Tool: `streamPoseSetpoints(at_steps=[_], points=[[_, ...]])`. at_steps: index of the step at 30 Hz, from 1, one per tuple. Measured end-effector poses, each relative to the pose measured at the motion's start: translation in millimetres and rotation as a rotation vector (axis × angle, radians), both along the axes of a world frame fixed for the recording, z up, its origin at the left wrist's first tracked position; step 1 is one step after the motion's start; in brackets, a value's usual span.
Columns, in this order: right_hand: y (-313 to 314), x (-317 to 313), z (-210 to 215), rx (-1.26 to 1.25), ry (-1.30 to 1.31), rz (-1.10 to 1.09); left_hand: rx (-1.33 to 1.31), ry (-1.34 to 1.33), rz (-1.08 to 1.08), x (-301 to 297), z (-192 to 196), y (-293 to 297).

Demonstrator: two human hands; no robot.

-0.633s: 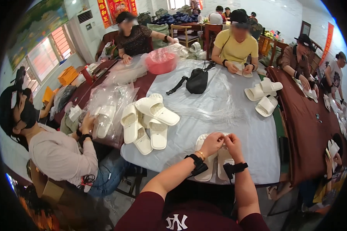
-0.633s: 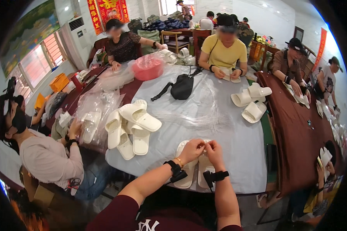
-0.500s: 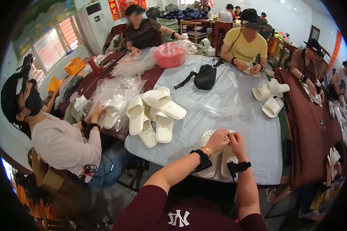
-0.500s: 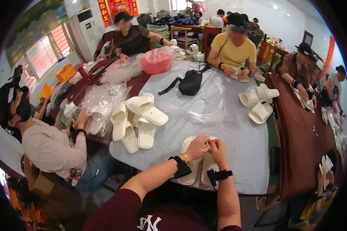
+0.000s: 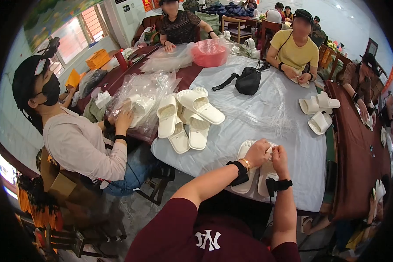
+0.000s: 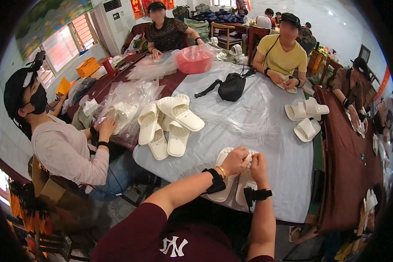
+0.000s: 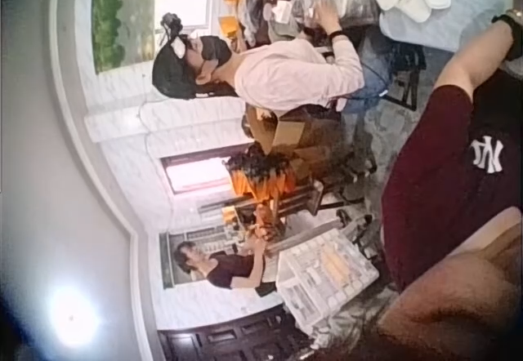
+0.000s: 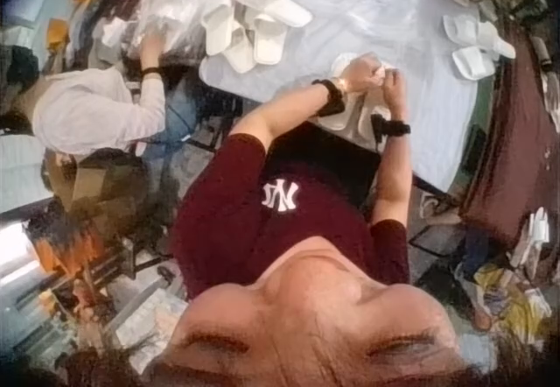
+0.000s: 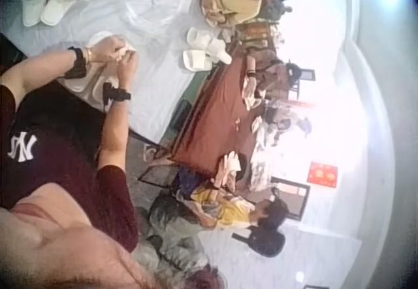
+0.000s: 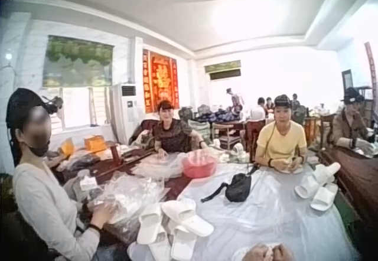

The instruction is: Assembling and inspecting white plastic sandals at a factory assembly table.

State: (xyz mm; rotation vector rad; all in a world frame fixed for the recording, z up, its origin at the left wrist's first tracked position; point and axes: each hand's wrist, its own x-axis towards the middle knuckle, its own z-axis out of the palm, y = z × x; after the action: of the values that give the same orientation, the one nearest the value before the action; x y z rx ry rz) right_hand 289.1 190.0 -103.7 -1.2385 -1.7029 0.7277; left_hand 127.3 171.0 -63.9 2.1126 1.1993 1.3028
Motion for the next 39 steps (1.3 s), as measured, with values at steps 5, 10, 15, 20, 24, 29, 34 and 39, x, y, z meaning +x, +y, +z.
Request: streamPoseSetpoints(at_steps=[5,10,15,20,24,29,34,39], points=[[-18,5,33,-0.321,0.541,-0.176,0.339,-0.003,0.312,2,14,-13],[-23,45,23,-0.108,0.400,-0.372,-0.095,0.192,0.021,-28,26,-58],[-37,52,0,-0.187,0.331,-0.379,-0.266,0.367,0.080,-40,5,-88],[-61,23,6,-0.207,0.309,-0.251,-0.304,0.371,0.148,-24,15,-78],[-67,30,2,-0.257,0.389,-0.143,-0.300,0.396,0.202,-13,1,-66],[-74,42,1,-0.348,0.524,-0.061,-0.262,0.325,0.266,-18,-4,-64],[-78,43,11,-0.391,0.453,-0.037,-0.243,0.330,0.277,-24,-9,-64],[-77,50,7,-0.382,0.536,0.000,-0.244,0.263,0.295,-31,-2,-62]])
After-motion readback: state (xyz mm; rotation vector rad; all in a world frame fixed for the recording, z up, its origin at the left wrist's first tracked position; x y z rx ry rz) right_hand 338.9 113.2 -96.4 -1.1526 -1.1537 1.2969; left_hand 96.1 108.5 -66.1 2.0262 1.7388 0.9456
